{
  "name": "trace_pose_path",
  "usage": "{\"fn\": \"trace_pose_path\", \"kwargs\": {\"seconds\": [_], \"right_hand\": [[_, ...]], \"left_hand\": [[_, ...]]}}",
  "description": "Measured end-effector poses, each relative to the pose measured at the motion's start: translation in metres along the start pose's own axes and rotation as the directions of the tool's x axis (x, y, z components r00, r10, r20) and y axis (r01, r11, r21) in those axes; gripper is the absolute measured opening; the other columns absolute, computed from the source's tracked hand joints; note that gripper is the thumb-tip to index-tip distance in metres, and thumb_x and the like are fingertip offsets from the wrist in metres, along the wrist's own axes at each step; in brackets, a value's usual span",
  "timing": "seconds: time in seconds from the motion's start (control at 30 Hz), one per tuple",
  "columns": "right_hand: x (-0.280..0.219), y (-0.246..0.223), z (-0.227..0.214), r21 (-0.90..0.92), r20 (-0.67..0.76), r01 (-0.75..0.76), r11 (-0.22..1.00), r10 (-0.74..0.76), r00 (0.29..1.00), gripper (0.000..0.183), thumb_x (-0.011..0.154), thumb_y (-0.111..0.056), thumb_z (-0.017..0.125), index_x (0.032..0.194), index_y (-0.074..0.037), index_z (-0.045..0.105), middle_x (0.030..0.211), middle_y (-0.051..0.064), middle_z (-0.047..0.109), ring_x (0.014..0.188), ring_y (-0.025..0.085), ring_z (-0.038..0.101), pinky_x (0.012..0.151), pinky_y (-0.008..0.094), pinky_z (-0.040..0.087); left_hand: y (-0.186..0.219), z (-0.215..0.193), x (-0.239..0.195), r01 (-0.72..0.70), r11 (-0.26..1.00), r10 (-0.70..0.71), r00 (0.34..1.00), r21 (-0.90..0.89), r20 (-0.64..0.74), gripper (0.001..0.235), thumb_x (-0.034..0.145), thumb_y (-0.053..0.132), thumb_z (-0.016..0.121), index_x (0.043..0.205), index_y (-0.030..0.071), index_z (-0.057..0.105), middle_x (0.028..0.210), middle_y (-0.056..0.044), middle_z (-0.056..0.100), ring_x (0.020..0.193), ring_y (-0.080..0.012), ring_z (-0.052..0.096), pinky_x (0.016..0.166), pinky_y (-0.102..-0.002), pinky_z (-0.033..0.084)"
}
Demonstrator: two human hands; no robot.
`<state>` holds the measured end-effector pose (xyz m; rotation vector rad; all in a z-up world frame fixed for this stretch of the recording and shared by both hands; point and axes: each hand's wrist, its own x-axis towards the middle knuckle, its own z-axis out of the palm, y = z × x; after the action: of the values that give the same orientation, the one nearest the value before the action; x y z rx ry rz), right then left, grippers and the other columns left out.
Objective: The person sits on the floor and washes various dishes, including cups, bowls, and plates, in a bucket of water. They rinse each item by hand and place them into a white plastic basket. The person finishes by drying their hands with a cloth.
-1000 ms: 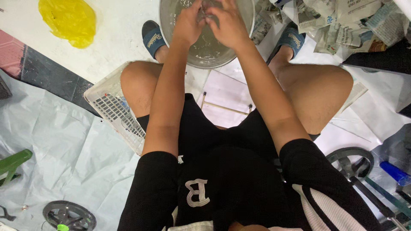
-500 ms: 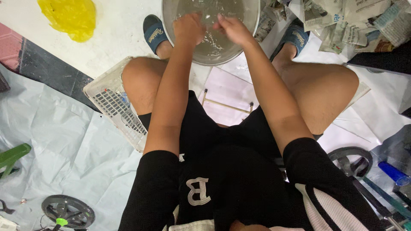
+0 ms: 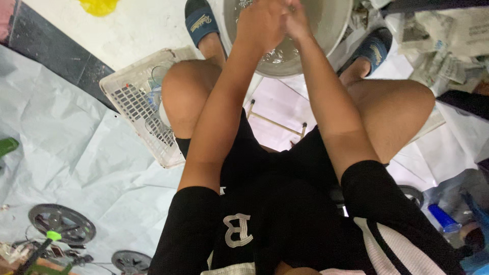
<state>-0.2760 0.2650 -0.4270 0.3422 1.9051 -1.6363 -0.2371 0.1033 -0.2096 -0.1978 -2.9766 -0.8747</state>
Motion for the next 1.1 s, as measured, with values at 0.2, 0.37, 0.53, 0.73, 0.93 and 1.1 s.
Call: {"fn": "trace_pose_path", "kwargs": {"seconds": [0.2,0.37,0.53,0.73,0.93,1.1], "right_hand": [[0.042,0.052,-0.015,0.19,0.415,-0.041,0.981,-0.043,0.909,0.038,0.107,-0.032,0.061,0.136,-0.008,0.063,0.129,0.002,0.071,0.117,0.013,0.066,0.098,0.032,0.056],[0.053,0.06,-0.012,0.12,0.496,0.065,0.991,-0.116,0.86,0.038,0.107,-0.03,0.062,0.137,-0.008,0.062,0.131,0.003,0.069,0.119,0.014,0.064,0.1,0.033,0.054],[0.052,0.065,-0.007,0.099,0.527,0.094,0.991,-0.132,0.84,0.038,0.106,-0.029,0.064,0.138,-0.007,0.061,0.132,0.004,0.068,0.121,0.015,0.063,0.102,0.034,0.053],[0.051,0.059,-0.003,0.096,0.535,0.124,0.988,-0.156,0.83,0.039,0.106,-0.028,0.065,0.139,-0.007,0.059,0.133,0.005,0.065,0.124,0.016,0.061,0.105,0.036,0.052],[0.043,0.047,0.003,0.017,0.551,0.187,0.982,-0.166,0.818,0.04,0.106,-0.026,0.067,0.14,-0.007,0.058,0.135,0.006,0.063,0.126,0.018,0.059,0.107,0.037,0.05],[0.041,0.04,0.004,0.242,0.563,0.435,0.867,-0.491,0.665,0.043,0.105,-0.022,0.072,0.141,-0.005,0.055,0.136,0.009,0.06,0.128,0.02,0.057,0.11,0.04,0.049]], "left_hand": [[0.023,-0.052,0.008,-0.052,0.981,0.029,0.991,-0.186,-0.127,0.015,0.087,0.014,0.066,0.097,0.003,0.069,0.084,-0.018,0.071,0.079,-0.0402,0.067,0.069,-0.051,0.053],[0.016,-0.067,0.009,-0.066,0.986,0.046,0.99,-0.156,-0.133,0.022,0.082,0.009,0.063,0.102,0.004,0.068,0.087,-0.018,0.07,0.08,-0.0398,0.067,0.07,-0.049,0.052],[0.011,-0.067,0.009,-0.033,0.976,0.004,0.991,-0.214,-0.136,0.022,0.086,0.008,0.065,0.107,0.005,0.067,0.092,-0.015,0.07,0.084,-0.0379,0.067,0.071,-0.049,0.053],[0.005,-0.066,0.005,-0.039,0.979,0.009,0.989,-0.201,-0.148,0.034,0.084,0.008,0.066,0.117,0.006,0.063,0.092,-0.016,0.07,0.079,-0.0393,0.067,0.064,-0.049,0.051],[0.005,-0.065,0.005,0.015,0.99,-0.023,0.998,-0.14,-0.056,0.041,0.083,0.009,0.063,0.125,0.006,0.063,0.091,-0.019,0.07,0.079,-0.0404,0.068,0.061,-0.052,0.051],[0.006,-0.062,0.008,0.03,0.995,-0.035,0.998,-0.1,-0.047,0.048,0.076,0.008,0.063,0.124,0.007,0.065,0.093,-0.021,0.072,0.078,-0.0417,0.069,0.062,-0.052,0.053]]}}
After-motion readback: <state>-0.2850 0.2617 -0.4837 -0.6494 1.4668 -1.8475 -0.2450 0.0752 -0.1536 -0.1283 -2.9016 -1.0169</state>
